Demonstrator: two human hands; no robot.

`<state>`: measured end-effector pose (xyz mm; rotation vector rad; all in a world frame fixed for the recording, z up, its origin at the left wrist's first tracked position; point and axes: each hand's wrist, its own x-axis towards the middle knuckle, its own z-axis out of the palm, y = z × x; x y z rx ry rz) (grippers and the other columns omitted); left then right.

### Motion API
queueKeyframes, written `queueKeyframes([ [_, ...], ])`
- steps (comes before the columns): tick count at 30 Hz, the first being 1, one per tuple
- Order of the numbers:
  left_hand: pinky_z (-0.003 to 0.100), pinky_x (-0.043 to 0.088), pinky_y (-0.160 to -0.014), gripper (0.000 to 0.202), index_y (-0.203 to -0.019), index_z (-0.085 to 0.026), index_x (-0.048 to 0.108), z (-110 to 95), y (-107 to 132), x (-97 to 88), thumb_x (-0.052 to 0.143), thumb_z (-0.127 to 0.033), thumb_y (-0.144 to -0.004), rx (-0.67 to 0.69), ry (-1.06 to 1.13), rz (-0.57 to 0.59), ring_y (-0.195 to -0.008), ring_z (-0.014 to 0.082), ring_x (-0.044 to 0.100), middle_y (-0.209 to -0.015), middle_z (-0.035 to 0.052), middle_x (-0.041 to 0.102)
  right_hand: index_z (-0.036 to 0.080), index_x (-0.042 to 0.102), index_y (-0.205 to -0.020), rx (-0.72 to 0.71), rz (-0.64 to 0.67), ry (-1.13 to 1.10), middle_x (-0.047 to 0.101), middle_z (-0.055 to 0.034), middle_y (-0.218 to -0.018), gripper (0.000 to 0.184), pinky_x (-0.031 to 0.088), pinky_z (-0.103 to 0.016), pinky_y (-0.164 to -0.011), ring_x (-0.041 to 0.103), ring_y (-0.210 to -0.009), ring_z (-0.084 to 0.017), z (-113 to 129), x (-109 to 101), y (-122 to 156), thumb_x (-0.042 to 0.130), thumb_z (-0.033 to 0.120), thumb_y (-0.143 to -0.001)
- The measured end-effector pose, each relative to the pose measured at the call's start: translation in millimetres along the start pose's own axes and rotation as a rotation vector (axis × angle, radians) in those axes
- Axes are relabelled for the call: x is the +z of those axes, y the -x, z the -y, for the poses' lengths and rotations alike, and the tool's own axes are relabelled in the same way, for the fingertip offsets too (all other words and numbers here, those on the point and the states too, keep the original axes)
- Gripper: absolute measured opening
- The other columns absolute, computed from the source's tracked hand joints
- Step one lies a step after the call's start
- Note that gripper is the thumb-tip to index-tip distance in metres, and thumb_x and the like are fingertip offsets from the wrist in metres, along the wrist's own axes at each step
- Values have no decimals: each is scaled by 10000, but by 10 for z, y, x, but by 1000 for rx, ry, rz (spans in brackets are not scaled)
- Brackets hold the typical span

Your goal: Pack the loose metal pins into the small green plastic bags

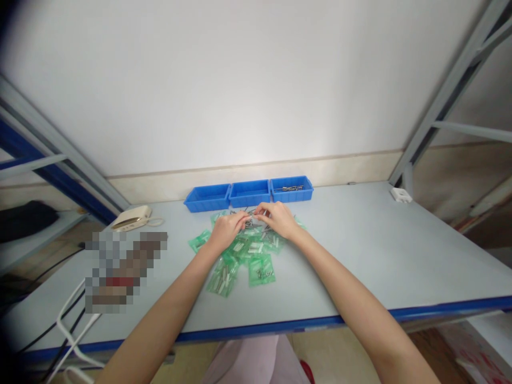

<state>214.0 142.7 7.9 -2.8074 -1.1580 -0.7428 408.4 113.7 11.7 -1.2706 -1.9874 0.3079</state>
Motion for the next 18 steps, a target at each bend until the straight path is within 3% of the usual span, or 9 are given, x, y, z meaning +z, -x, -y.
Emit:
queueKeyframes([
  [7, 219, 382, -591, 274, -983, -182, 618, 27, -1, 55, 439, -383, -929, 37, -47, -54, -669, 144, 633, -769, 18, 692, 190, 665, -794, 32, 4, 32, 680, -3, -689, 235, 337, -234, -654, 573, -627, -127, 20, -32, -9, 524, 359, -875],
  [10, 225, 400, -627, 266, -962, -192, 626, 42, 4, 63, 426, -366, -937, 99, -36, -70, -714, 146, 642, -852, 25, 705, 179, 654, -769, 39, 35, 23, 665, 4, -654, 262, 328, -223, -628, 552, -592, -115, 35, -44, -11, 514, 372, -879],
  [18, 226, 368, -597, 355, -861, -174, 632, 16, 10, 23, 339, -344, -967, 60, -71, -69, -648, 137, 615, -731, 26, 681, 177, 645, -850, -3, 59, 2, 663, 2, -711, 246, 322, -211, -617, 547, -628, -116, 49, -46, 3, 532, 395, -865],
])
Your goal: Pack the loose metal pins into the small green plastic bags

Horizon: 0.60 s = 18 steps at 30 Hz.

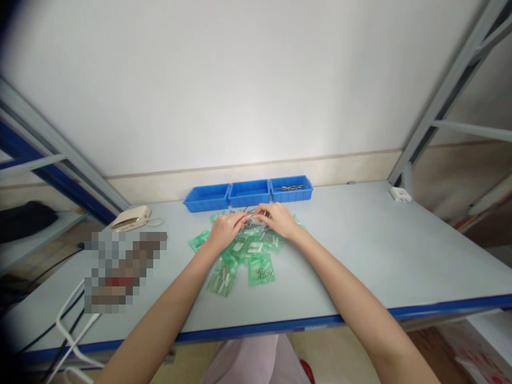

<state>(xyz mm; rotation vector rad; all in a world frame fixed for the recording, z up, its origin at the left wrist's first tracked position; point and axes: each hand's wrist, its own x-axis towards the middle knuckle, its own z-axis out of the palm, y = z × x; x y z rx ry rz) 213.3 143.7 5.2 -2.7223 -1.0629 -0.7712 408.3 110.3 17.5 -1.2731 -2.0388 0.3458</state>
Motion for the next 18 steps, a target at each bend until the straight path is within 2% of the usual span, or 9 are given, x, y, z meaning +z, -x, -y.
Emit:
queueKeyframes([
  [6, 223, 367, -603, 314, -957, -183, 628, -1, -4, 3, 373, -366, -955, -18, 16, 0, -676, 137, 616, -799, 33, 688, 156, 602, -659, -7, 34, -1, 617, 4, -631, 416, 308, -217, -621, 507, -591, -105, 26, -12, 6, 389, 385, -933],
  [8, 226, 368, -611, 324, -933, -182, 630, -3, -8, -13, 347, -337, -965, -11, 16, 24, -669, 135, 607, -763, 29, 677, 157, 598, -665, -4, 29, -11, 612, 7, -630, 411, 308, -216, -617, 507, -592, -105, 32, -8, 10, 388, 388, -932],
  [13, 237, 354, -604, 364, -819, -172, 614, -20, -14, -47, 319, -320, -971, -16, 11, 67, -654, 143, 591, -711, 27, 655, 170, 613, -838, 6, -8, -68, 637, 18, -676, 265, 323, -206, -617, 529, -605, -107, 18, 5, 6, 483, 396, -890],
  [18, 238, 348, -620, 395, -791, -170, 609, -20, -9, -38, 314, -364, -968, -45, 17, 76, -695, 154, 601, -736, 41, 661, 160, 605, -687, -19, 18, -40, 622, 16, -629, 362, 320, -208, -619, 522, -583, -99, 36, 16, 7, 429, 380, -916],
])
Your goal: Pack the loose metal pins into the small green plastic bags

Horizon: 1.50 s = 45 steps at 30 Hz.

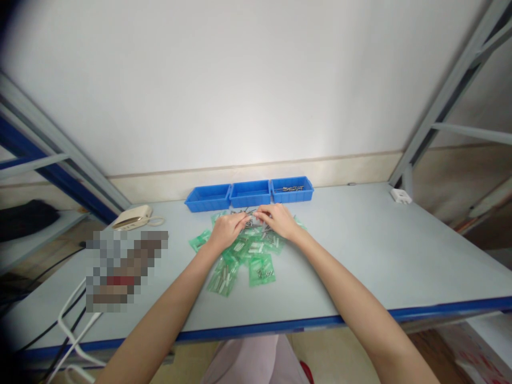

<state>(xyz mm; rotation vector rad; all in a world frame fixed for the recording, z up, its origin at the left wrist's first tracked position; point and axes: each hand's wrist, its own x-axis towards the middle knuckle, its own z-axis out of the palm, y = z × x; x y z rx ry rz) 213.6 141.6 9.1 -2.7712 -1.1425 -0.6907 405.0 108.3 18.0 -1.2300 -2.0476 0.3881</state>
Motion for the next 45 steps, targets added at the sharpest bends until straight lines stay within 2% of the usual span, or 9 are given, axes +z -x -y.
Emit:
queueKeyframes([
  [8, 241, 336, -627, 436, -775, -186, 622, 112, -20, -5, 281, -376, -970, -255, 18, -55, -702, 167, 612, -715, 34, 668, 181, 655, -788, 298, -317, 419, 677, -35, -729, 376, 306, -261, -662, 569, -678, -152, -297, -339, -184, 385, 402, -926],
  [11, 242, 334, -629, 453, -759, -189, 623, 146, -29, 0, 273, -384, -970, -303, -3, -68, -705, 168, 614, -720, 35, 673, 163, 660, -864, 414, -384, 713, 667, -106, -911, 322, 291, -329, -758, 550, -871, -229, -485, -524, -279, 417, 368, -913],
  [14, 239, 331, -625, 451, -775, -191, 628, 150, -40, 1, 274, -390, -969, -327, -19, -66, -706, 164, 614, -729, 35, 679, 150, 631, -979, 404, -428, 873, 589, -152, -1100, 269, 272, -374, -804, 479, -1003, -277, -479, -513, -299, 460, 338, -891],
  [16, 236, 329, -622, 458, -784, -191, 631, 142, -44, -1, 265, -394, -970, -330, -20, -71, -704, 158, 613, -735, 33, 683, 167, 600, -1053, 287, -363, 880, 557, -142, -1150, 249, 276, -367, -806, 467, -1013, -262, -354, -372, -285, 456, 291, -891],
  [20, 240, 326, -605, 495, -776, -186, 633, 127, -36, -10, 241, -416, -971, -300, -34, -84, -686, 160, 610, -715, 40, 677, 199, 614, -1022, -74, 83, 817, 583, -101, -1120, 214, 306, -333, -794, 486, -1021, -228, -19, 61, -280, 453, 205, -882],
  [23, 247, 327, -595, 506, -764, -184, 628, 124, -24, -24, 233, -424, -971, -284, -39, -89, -674, 169, 610, -703, 48, 672, 146, 634, -960, -42, 235, 840, 621, -132, -1017, 220, 333, -338, -784, 529, -972, -237, 120, 300, -315, 431, 154, -876],
  [30, 247, 340, -601, 479, -787, -181, 630, 103, -32, -55, 243, -390, -977, -254, -61, -68, -703, 169, 624, -773, 64, 692, 117, 615, -990, 87, 239, 821, 616, -153, -1003, 218, 393, -301, -742, 556, -963, -235, 76, 329, -298, 446, 131, -853],
  [39, 257, 346, -601, 477, -800, -181, 641, 84, -30, -27, 252, -394, -975, -238, -96, -30, -728, 190, 640, -800, 77, 698, 82, 594, -991, 71, 255, 726, 605, -161, -994, 244, 415, -287, -766, 568, -951, -241, -12, 298, -198, 464, 55, -786],
  [45, 248, 370, -614, 438, -806, -187, 633, 114, -27, 22, 279, -388, -969, -205, -67, -34, -730, 181, 638, -787, 62, 691, 117, 578, -929, 47, 204, 589, 637, -110, -923, 201, 428, -253, -743, 594, -843, -170, -42, 221, -189, 453, 43, -789],
])
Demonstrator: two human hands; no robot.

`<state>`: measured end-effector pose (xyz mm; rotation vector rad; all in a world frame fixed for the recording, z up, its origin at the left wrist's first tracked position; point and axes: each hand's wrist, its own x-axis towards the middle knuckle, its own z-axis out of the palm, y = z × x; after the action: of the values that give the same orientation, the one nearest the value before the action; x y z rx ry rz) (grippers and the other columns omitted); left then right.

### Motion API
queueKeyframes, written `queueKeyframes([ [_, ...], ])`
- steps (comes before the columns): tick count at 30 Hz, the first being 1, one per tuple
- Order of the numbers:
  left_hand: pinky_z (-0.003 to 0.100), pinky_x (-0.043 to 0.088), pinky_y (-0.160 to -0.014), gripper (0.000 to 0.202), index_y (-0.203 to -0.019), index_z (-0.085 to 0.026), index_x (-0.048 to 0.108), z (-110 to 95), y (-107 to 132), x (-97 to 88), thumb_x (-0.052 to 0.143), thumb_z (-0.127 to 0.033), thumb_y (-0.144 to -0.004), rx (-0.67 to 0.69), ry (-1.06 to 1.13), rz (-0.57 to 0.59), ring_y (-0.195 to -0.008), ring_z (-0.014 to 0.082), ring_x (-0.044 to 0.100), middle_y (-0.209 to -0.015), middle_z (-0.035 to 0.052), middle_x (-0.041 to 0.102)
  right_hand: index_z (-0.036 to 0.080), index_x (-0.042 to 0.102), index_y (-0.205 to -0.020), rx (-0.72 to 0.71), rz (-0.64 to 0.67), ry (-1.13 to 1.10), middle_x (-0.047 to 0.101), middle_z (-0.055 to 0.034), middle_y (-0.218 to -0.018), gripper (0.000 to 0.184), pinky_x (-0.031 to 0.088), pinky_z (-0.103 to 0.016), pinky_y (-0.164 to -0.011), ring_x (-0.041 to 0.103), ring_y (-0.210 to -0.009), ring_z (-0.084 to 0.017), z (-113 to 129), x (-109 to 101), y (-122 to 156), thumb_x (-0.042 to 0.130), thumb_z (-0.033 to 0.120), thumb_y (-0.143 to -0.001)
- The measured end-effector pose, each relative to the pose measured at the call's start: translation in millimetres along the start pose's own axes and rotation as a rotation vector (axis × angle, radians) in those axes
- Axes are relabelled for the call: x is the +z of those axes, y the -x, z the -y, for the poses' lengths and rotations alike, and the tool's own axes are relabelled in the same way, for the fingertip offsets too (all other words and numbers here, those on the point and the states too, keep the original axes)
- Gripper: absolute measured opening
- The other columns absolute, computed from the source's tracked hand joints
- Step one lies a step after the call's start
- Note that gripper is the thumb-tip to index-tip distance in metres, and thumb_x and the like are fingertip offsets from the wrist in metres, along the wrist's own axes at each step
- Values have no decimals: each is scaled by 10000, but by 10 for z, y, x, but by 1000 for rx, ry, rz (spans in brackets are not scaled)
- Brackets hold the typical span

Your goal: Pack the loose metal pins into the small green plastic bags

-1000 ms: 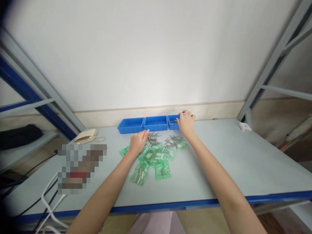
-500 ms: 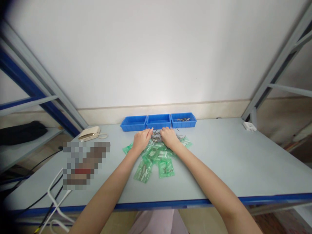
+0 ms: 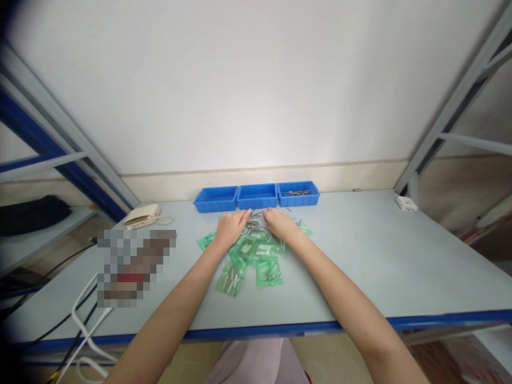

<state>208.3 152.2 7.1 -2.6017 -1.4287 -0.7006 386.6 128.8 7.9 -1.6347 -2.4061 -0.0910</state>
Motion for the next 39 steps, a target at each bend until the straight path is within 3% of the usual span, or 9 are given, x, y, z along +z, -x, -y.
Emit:
queueKeyframes([
  [4, 231, 397, -622, 316, -1002, -211, 598, 11, 1, 24, 373, -425, -941, 50, 112, 6, -717, 161, 637, -790, 16, 680, 153, 547, -1003, 27, -247, -601, 656, -36, -843, 206, 463, -233, -682, 602, -718, -116, -23, -18, -73, 515, 148, -800],
  [9, 233, 442, -701, 259, -1094, -212, 569, 3, 6, 35, 457, -366, -919, 91, 187, -22, -814, 157, 645, -916, 18, 688, 161, 597, -778, 141, -388, -1076, 672, -38, -764, 195, 485, -266, -678, 625, -697, -141, -6, 22, -139, 658, 331, -705],
  [15, 239, 443, -754, 258, -1008, -191, 621, -6, 18, 20, 386, -281, -950, 122, 171, -40, -871, 156, 636, -966, 40, 687, 173, 631, -729, 247, -351, -823, 679, -31, -710, 228, 430, -254, -623, 608, -653, -148, 10, -1, -84, 622, 401, -749],
  [20, 244, 426, -687, 306, -895, -188, 617, -25, 54, -22, 338, -293, -962, 76, 128, 44, -761, 157, 623, -825, 31, 671, 193, 665, -836, 93, -317, -685, 694, -22, -751, 232, 401, -242, -623, 598, -654, -139, 31, -67, -24, 548, 393, -821],
  [24, 251, 416, -681, 322, -842, -186, 605, -35, 60, -76, 337, -318, -960, 41, 127, 81, -758, 168, 614, -802, 35, 660, 196, 667, -742, 134, -319, -617, 676, -19, -665, 303, 372, -243, -591, 575, -595, -146, 55, -78, 6, 513, 440, -833],
  [27, 260, 423, -705, 378, -824, -183, 601, 15, 29, -216, 305, -373, -963, -50, 108, 20, -798, 179, 611, -818, 46, 659, 197, 636, -667, 200, -326, -594, 639, -12, -589, 368, 338, -244, -564, 549, -552, -148, 58, -47, 18, 475, 473, -847],
  [31, 298, 418, -854, 333, -981, -205, 581, 366, 87, -591, 336, -427, -944, -117, 88, -53, -990, 196, 570, -991, 42, 654, 196, 579, -585, 265, -338, -559, 580, 1, -512, 443, 305, -246, -557, 518, -513, -142, 42, 32, 20, 422, 495, -871],
  [35, 366, 353, -985, 390, -1156, -186, 506, 1050, 442, -983, 320, -442, -928, -246, 23, 29, -1117, 221, 517, -1183, 75, 598, 196, 563, -573, 300, -366, -539, 558, -2, -500, 482, 282, -249, -544, 506, -514, -145, 41, 111, 20, 382, 520, -880],
  [39, 378, 311, -1027, 501, -1247, -158, 443, 1648, 891, -1148, 270, -484, -909, -376, -46, 164, -1204, 241, 469, -1282, 98, 549, 196, 561, -569, 296, -346, -539, 555, -5, -501, 487, 271, -249, -537, 495, -515, -146, 50, 157, 21, 376, 522, -880],
])
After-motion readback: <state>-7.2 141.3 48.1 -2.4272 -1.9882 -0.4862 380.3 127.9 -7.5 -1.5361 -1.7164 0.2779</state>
